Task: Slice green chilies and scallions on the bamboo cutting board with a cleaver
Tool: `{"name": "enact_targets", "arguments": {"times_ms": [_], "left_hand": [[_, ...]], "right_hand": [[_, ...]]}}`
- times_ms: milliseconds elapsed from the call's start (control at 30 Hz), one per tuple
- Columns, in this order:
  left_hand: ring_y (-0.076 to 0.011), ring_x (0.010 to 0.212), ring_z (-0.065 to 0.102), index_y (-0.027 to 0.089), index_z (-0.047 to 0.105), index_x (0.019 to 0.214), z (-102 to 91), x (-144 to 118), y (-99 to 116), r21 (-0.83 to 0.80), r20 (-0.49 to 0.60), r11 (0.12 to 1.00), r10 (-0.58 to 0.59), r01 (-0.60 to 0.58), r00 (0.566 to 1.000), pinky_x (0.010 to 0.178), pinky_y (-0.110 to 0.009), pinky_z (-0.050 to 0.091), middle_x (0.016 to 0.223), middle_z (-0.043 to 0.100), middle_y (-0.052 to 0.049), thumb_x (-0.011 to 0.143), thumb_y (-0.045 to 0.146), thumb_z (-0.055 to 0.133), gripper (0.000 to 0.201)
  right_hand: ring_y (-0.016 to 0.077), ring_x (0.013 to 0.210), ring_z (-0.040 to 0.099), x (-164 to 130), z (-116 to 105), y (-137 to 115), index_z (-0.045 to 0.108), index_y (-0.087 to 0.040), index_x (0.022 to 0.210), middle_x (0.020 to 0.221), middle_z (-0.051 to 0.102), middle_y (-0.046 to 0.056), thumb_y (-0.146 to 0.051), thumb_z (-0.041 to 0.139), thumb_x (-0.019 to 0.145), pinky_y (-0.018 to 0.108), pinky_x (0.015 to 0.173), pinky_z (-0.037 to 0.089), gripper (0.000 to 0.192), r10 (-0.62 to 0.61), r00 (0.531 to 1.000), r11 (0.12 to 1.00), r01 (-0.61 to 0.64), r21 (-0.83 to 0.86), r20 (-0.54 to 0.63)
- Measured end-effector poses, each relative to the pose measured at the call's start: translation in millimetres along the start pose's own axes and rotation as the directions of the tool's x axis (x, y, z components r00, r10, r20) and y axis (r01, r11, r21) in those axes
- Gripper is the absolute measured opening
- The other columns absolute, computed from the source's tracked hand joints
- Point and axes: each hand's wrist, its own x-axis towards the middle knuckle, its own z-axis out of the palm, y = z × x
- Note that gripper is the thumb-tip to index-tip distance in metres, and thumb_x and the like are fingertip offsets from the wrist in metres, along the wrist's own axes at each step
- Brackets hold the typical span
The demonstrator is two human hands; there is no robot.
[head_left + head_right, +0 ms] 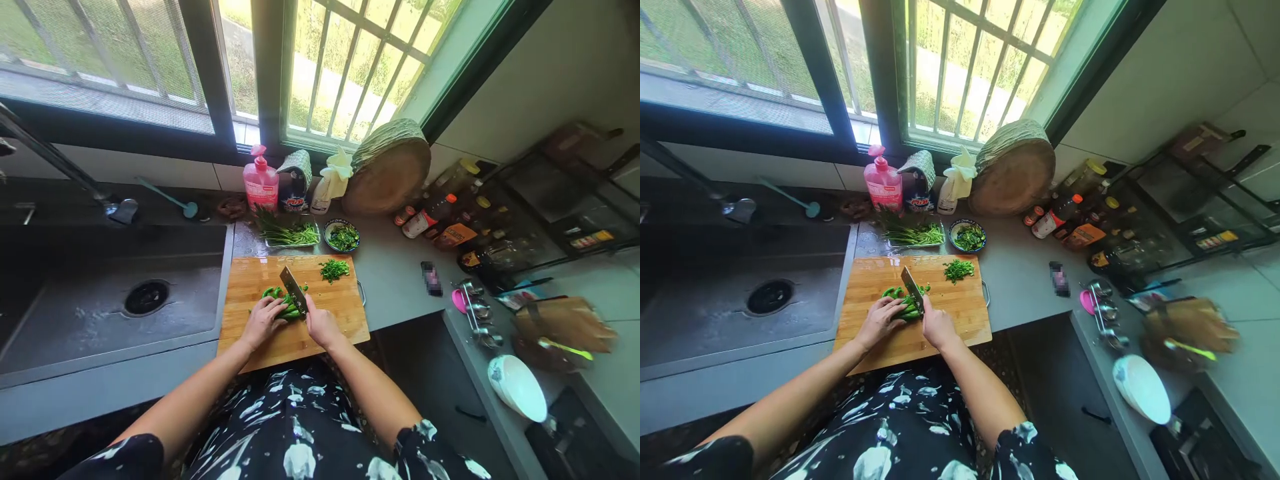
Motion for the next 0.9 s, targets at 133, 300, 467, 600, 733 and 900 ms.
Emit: {"name": "enact_targets", "arguments": {"times_ms": [133,300,467,600,733,900], "left_hand": [[-0.0271,0.099,0.05,0.024,0.064,0.104,5.1,-2.1,-0.9,-0.004,-0.018,0.998,-0.058,0.057,0.998,0.082,-0.044,0.042,0.107,0.064,-0.008,0.077,0.04,0.06,0.032],[-0.0269,0.099,0.048,0.024,0.065,0.103,8.2,-4.7,1.0,-0.017,-0.062,0.997,-0.071,0.07,0.996,0.082,-0.042,0.041,0.107,0.064,-0.008,0.077,0.038,0.061,0.03],[-0.0273,0.099,0.047,0.023,0.066,0.102,9.5,-4.6,3.9,-0.026,-0.09,0.996,-0.091,0.089,0.992,0.081,-0.043,0.041,0.106,0.064,-0.008,0.078,0.036,0.059,0.027],[-0.0268,0.1,0.046,0.023,0.066,0.101,9.9,-4.1,4.1,-0.047,-0.095,0.996,-0.084,0.08,0.992,0.083,-0.042,0.04,0.105,0.065,-0.008,0.077,0.036,0.06,0.028],[-0.0265,0.1,0.046,0.024,0.066,0.102,9.6,-5.0,4.7,-0.052,-0.08,0.992,-0.115,0.111,0.99,0.085,-0.043,0.039,0.106,0.064,-0.008,0.078,0.036,0.06,0.028],[-0.0264,0.101,0.046,0.025,0.065,0.102,9.3,-5.8,7.3,-0.068,-0.064,0.988,-0.145,0.14,0.987,0.087,-0.044,0.038,0.108,0.063,-0.008,0.079,0.037,0.058,0.028]], "right_hand": [[0.0234,0.073,0.065,-10.6,-14.1,-8.5,0.017,-0.017,0.142,0.081,0.068,0.011,-0.024,0.035,0.089,0.032,0.066,0.048,0.056,0.012,1.0,1.0,-0.012,-0.007,0.004],[0.0238,0.074,0.066,-19.7,-10.6,-17.3,0.016,-0.014,0.142,0.082,0.067,0.013,-0.02,0.039,0.086,0.032,0.065,0.05,0.061,0.025,0.997,0.999,-0.022,-0.046,0.066],[0.0248,0.073,0.066,-29.0,-8.0,-22.8,0.014,-0.012,0.142,0.081,0.067,0.015,-0.013,0.041,0.08,0.034,0.064,0.051,0.067,0.017,0.993,0.995,-0.006,-0.097,0.117],[0.0243,0.077,0.066,-13.2,-1.9,-24.3,0.011,-0.013,0.143,0.085,0.067,0.015,-0.011,0.039,0.08,0.034,0.066,0.051,0.068,-0.039,0.993,0.994,0.051,-0.102,0.116],[0.0236,0.078,0.065,8.1,13.8,-22.8,0.008,-0.012,0.143,0.088,0.067,0.015,-0.012,0.038,0.081,0.033,0.068,0.051,0.069,-0.058,0.992,0.993,0.069,-0.095,0.115],[0.0233,0.078,0.065,11.4,10.1,-14.1,0.008,-0.012,0.143,0.086,0.068,0.014,-0.018,0.034,0.086,0.032,0.068,0.049,0.063,-0.012,0.997,0.998,0.017,-0.067,0.076]]}}
